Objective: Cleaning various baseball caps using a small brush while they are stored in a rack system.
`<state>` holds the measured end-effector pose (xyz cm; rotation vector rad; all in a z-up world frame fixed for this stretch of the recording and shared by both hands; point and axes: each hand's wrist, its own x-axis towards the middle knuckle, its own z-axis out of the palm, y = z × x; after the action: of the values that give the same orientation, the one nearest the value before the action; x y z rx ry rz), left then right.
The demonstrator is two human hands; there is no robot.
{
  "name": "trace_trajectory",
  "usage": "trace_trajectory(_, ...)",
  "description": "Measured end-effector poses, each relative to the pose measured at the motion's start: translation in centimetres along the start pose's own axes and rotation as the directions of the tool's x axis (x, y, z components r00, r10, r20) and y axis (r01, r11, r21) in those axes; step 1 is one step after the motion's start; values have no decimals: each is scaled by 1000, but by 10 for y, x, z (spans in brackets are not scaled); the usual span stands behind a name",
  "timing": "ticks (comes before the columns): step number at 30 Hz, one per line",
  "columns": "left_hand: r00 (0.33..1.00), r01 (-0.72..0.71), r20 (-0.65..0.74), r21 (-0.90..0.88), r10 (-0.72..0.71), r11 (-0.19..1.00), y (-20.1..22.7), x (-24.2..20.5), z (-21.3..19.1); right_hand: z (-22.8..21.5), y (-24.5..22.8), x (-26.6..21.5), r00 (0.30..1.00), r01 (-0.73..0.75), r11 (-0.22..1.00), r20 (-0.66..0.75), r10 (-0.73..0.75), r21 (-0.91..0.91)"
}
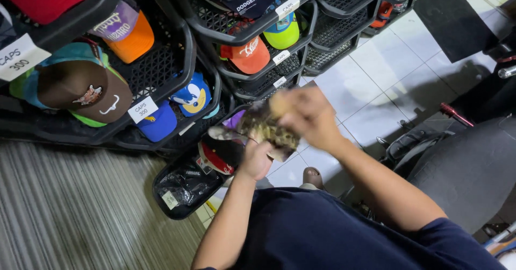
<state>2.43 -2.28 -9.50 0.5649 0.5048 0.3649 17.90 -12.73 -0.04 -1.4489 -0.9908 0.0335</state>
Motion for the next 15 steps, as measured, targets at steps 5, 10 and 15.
trace_trajectory(5, 969, -8, 247, 47, -4, 999, -10, 10, -31, 29, -69, 7, 849, 515, 689, 412, -329, -510)
trace_trajectory(10, 935, -303, 289, 349, 206, 887, -5, -11, -22, 24, 19, -3, 961, 55, 901, 268, 70, -430)
trace_trajectory(15, 964, -263, 194, 634, 179, 727, 46, -48, 37, 23, 48, -26, 580, -779, 625, 319, 750, -51)
